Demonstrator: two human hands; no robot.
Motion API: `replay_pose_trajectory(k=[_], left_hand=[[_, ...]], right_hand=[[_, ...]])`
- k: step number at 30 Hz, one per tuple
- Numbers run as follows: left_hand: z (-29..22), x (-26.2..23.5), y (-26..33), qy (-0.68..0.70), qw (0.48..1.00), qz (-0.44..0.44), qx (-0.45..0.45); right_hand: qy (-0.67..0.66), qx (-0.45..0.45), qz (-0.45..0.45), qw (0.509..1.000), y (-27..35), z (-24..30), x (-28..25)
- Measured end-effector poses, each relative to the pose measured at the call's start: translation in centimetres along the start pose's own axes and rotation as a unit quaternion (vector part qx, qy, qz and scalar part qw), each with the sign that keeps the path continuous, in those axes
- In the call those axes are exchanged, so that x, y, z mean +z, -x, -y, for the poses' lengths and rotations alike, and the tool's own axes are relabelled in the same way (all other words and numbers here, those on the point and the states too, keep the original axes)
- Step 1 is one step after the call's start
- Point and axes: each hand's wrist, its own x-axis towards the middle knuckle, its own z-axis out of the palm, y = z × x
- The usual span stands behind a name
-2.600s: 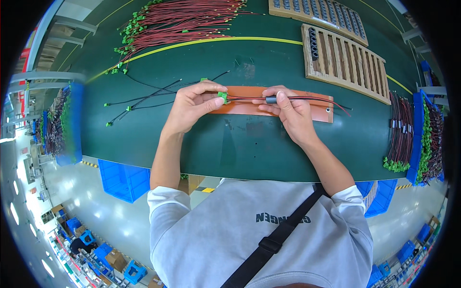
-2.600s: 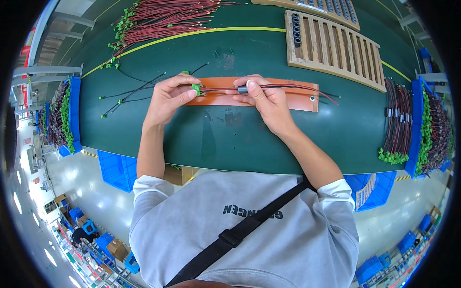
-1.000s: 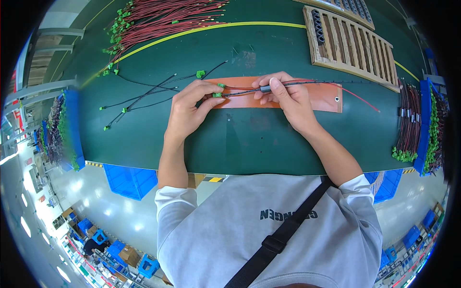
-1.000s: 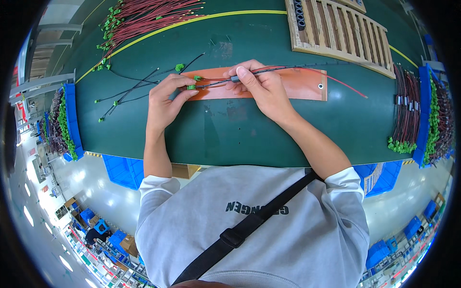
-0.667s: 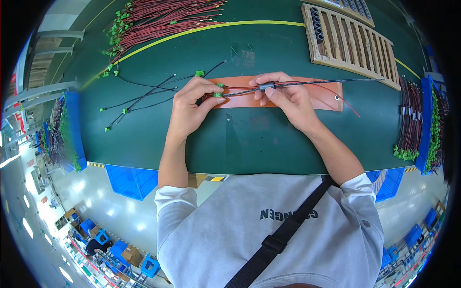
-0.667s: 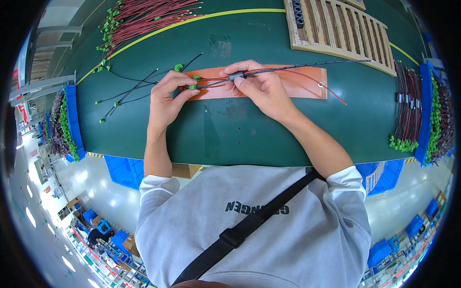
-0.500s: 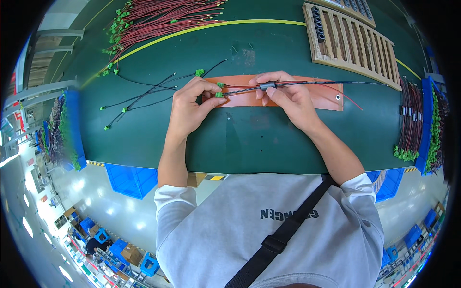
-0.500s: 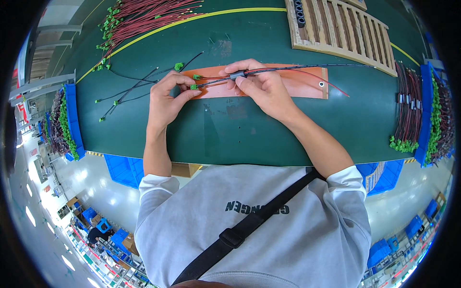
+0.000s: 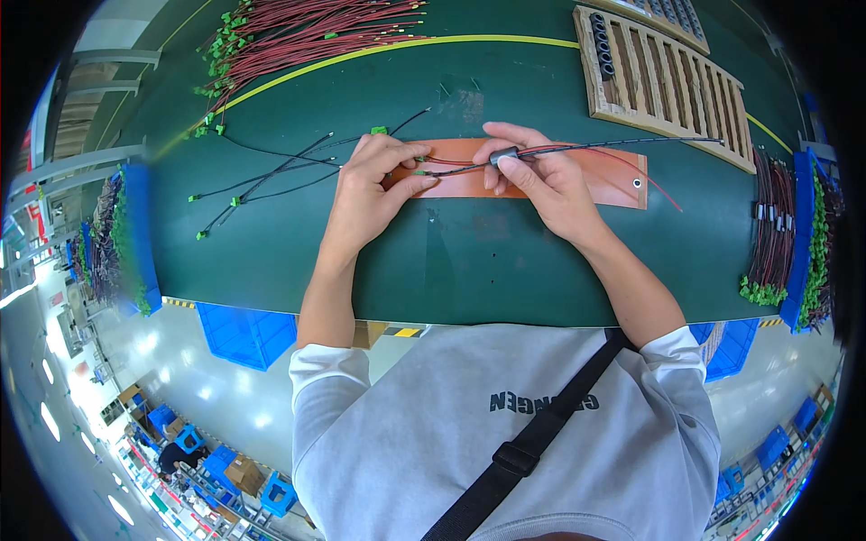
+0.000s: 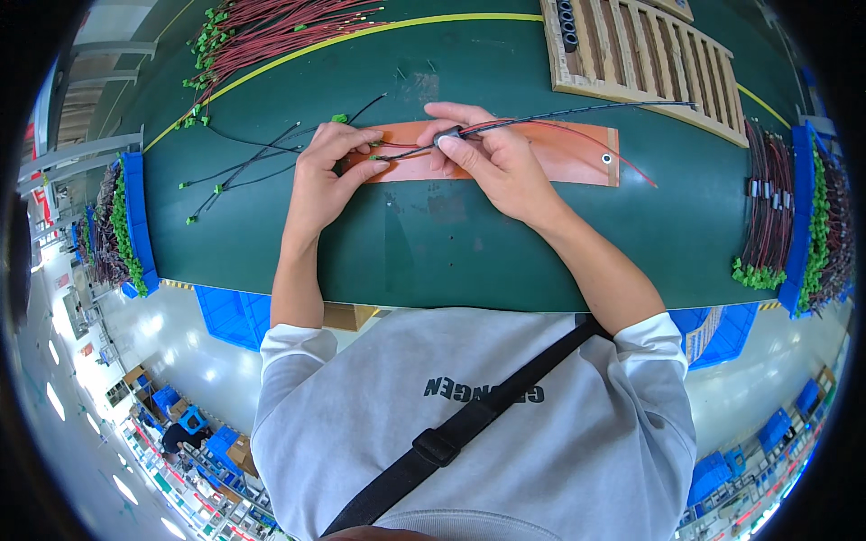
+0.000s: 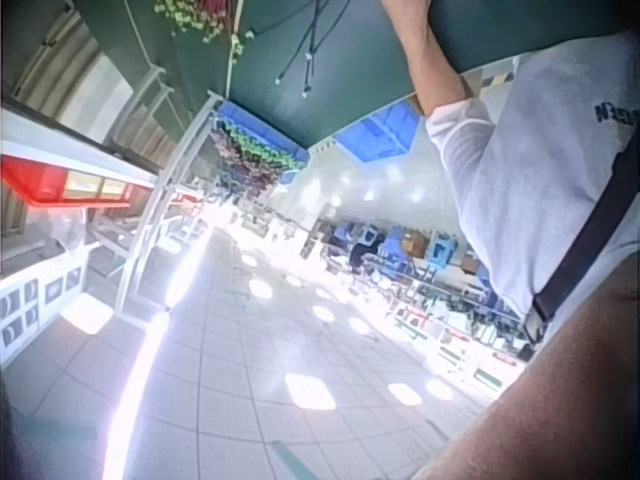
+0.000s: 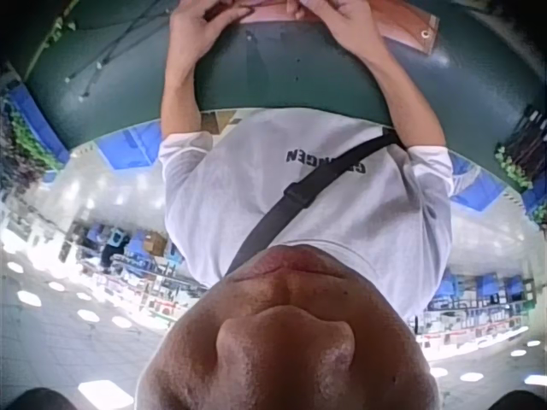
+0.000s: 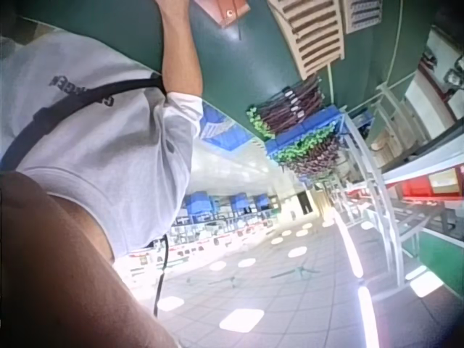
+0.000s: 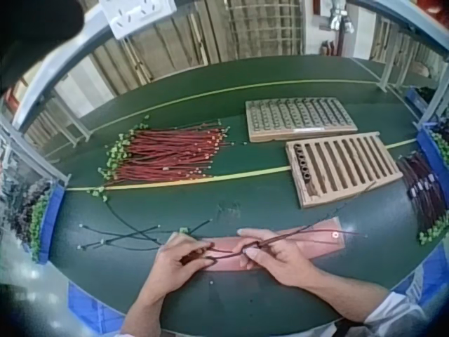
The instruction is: The person assembles wire harnesses by hand at a green workbench. They pick up red and black wires with green connectors, thread them through a small cylindrical component, and secure the assembly using a crimping tool on a wooden jig. The finished units are placed into a blue bin.
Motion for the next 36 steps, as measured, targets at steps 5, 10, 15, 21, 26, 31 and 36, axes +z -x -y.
replay_pose_trajectory(k=[5,10,15,21,26,31,36], left_hand=[[-0.1,0.2,0.1,0.003,1.000,-0.001,0.001],[-0.2,0.1,0.0,-0.017,0.998,-0.021,0.054],[-4.0,-0.4,0.9,-0.240,0.900,-0.006,0.363],[-7.4,1.2,-2.3,-0.439,0.779,0.021,0.447],[-3.7,-2.3,-5.0,-0.426,0.792,-0.047,0.435],[-0.3,-5.8,-5.6,-0.452,0.799,-0.106,0.383],[1.1,-7.9,-4.7,-0.487,0.796,-0.125,0.336]], right_hand=[[0.043,-0.021,0.016,0.999,0.0,-1.0,0.1],[0.077,0.033,0.016,0.996,0.0,-0.1,0.8],[0.170,0.042,0.004,0.984,0.0,0.6,1.5],[0.288,-0.039,0.014,0.957,0.3,-0.1,0.7],[0.185,-0.015,0.003,0.983,0.1,0.2,1.5],[0.221,-0.013,0.014,0.975,0.4,0.2,1.1],[0.224,-0.013,0.026,0.974,0.4,0.9,1.4]])
